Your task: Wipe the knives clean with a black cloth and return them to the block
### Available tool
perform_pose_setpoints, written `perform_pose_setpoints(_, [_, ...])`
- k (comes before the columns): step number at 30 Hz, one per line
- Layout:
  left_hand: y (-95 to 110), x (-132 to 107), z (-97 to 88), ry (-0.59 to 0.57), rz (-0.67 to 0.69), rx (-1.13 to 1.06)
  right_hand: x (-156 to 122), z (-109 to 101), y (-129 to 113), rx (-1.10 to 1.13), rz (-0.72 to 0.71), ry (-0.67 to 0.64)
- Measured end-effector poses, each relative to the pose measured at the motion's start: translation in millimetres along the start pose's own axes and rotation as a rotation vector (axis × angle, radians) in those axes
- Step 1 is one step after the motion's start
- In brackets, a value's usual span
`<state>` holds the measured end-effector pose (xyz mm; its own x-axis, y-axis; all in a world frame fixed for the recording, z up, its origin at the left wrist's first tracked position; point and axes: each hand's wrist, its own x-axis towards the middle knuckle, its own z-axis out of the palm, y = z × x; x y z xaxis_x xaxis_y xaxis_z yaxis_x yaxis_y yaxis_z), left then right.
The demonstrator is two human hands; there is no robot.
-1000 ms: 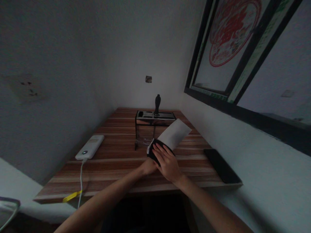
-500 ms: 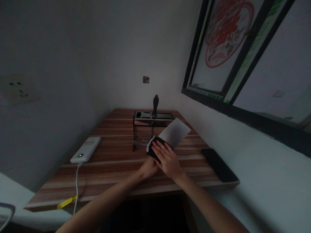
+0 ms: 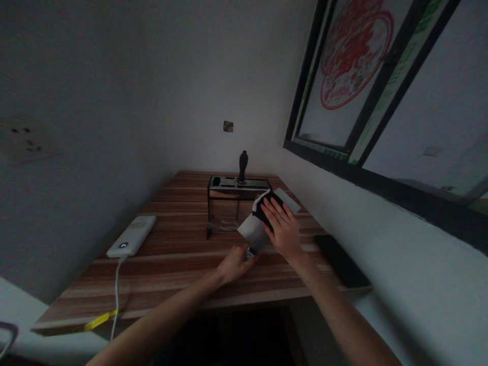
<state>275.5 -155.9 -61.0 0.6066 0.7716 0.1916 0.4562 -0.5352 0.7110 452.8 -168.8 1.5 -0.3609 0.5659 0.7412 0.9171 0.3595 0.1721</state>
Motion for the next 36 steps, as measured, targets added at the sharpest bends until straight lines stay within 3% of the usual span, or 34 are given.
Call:
perform_pose_setpoints(7, [4.4, -2.8, -1.1, -0.004, -0.011, 0.045, 11.0, -11.7, 19.8, -0.038, 0.087, 0.092])
perform_pose_setpoints(15, [-0.8, -1.9, 1.3, -0.028, 0.024, 0.024, 8.9, -13.7, 15.4, 0.001, 0.137, 0.164])
perform_pose_setpoints(26, [-0.2, -2.7, -0.4, -0.042, 0.077, -0.113, -17.0, 1.8, -38.4, 0.112, 0.049, 0.008])
perform_pose_setpoints(32, [-17.5, -2.2, 11.2, 0.012, 0.175, -0.121, -34.7, 14.6, -75.2, 0.214, 0.039, -0.115])
perform_pose_setpoints(36, [-27.6, -3.5, 16.7, -0.043, 0.164, -0.041, -43.5, 19.4, -89.8, 0.271, 0.041, -0.137])
